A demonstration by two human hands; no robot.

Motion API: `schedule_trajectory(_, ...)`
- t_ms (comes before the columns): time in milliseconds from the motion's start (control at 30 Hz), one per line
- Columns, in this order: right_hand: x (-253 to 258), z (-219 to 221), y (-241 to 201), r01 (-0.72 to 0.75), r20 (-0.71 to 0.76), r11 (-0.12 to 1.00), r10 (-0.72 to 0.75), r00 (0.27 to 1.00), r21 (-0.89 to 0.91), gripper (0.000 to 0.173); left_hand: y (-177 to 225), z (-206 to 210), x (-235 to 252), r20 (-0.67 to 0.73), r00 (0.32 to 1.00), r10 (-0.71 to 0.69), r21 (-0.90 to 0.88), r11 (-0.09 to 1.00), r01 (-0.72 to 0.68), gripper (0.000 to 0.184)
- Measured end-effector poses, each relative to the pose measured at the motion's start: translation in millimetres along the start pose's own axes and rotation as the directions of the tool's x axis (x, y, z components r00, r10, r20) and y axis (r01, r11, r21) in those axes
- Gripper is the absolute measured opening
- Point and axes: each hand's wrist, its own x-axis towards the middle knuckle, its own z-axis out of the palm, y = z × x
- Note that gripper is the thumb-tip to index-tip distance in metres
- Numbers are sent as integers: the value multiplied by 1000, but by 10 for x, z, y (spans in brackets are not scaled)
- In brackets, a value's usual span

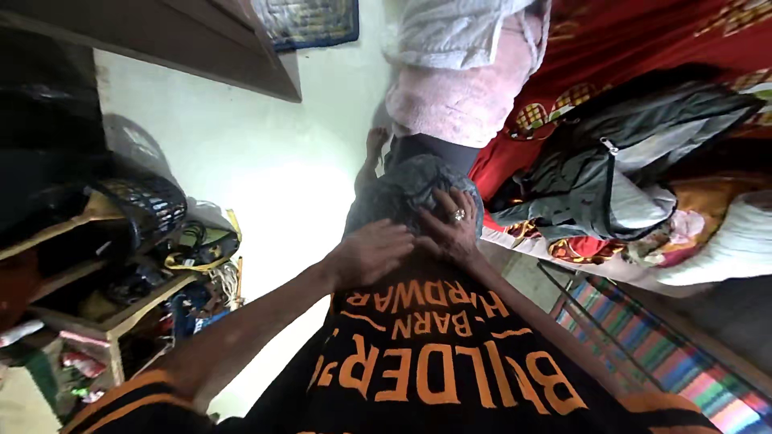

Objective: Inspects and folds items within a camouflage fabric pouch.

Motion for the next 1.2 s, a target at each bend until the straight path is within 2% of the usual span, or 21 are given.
schedule_trajectory(33, -8, -21, -24, 1, 17, 1000, -1, 1000, -14, 58, 15, -39, -87, -117, 984, -136, 11, 990, 138, 30)
schedule_trajectory(67, -7, -32, -59, -2, 22, 1000, 3, 1000, -26, 59, 25, -48, -132, -211, 930, -302, 7, 951, 310, 33)
schedule_trajectory(100, 8, -25, -87, -10, 15, 999, 11, 1000, -34, 58, 19, -42, -115, -252, 841, -479, -28, 872, 489, 44)
schedule_trajectory(167, 41, 36, -91, -13, -48, 999, 11, 999, -46, 53, -33, -9, 61, -149, 623, -768, -139, 640, 756, 65)
schedule_trajectory(200, 32, 42, -91, -11, -76, 999, 8, 997, -39, 50, -40, 43, 137, -94, 547, -832, -162, 555, 816, 60)
schedule_trajectory(233, 15, 28, -89, -7, -103, 1000, 5, 995, -20, 47, -20, 95, 185, -93, 532, -841, -151, 540, 828, 48)
schedule_trajectory(300, 0, -14, -80, 11, -146, 1000, -10, 989, 7, 37, 39, 125, 211, -187, 614, -767, -105, 637, 764, 26)
schedule_trajectory(333, -8, -9, -90, 23, -168, 1000, -20, 986, 13, 28, 82, 110, 202, -236, 652, -721, -114, 687, 718, 20)
schedule_trajectory(400, -7, 53, -155, 39, -186, 999, -39, 982, -4, 12, 214, 95, 192, -290, 704, -649, -174, 759, 628, 17)
schedule_trajectory(500, 228, 136, -294, 29, -101, 997, -37, 994, -78, 6, 321, 234, 234, -306, 774, -555, -171, 831, 529, 16)
schedule_trajectory(633, 424, 208, -454, -121, 162, 990, 132, 978, -74, 9, 140, 305, 283, -165, 853, -495, -79, 869, 489, 15)
schedule_trajectory(700, 392, 143, -462, -152, 206, 988, 150, 967, -6, 12, 60, 288, 290, -119, 887, -447, -3, 893, 450, 15)
schedule_trajectory(767, 359, -15, -369, -145, 209, 977, 111, 972, 155, 25, -29, 232, 318, -153, 925, -349, 157, 915, 371, 18)
schedule_trajectory(833, 180, -202, -266, -165, 187, 905, 98, 977, 391, 40, -33, 207, 300, -163, 935, -315, 213, 914, 345, 19)
schedule_trajectory(900, 86, -354, -151, -203, 113, 853, 170, 979, 481, 43, -74, 214, 346, -188, 935, -300, 160, 930, 330, 17)
schedule_trajectory(967, -48, -454, -80, -234, 48, 907, 232, 972, 352, 38, -60, 230, 398, -207, 920, -334, 101, 928, 360, 15)
schedule_trajectory(1033, -198, -496, -71, -255, 63, 946, 247, 967, 199, 36, -34, 245, 450, -231, 888, -397, 68, 904, 422, 16)
schedule_trajectory(1100, -277, -407, -131, -219, 100, 966, 206, 973, 139, 25, 46, 283, 485, -241, 841, -484, -11, 868, 496, 34)
schedule_trajectory(1167, -152, -208, -191, -177, 109, 979, 166, 980, 104, 13, 98, 315, 534, -240, 788, -567, -112, 822, 558, 67)
schedule_trajectory(1200, -38, -102, -233, -198, 113, 974, 186, 976, 107, 9, 86, 354, 552, -258, 772, -581, -134, 813, 567, 76)
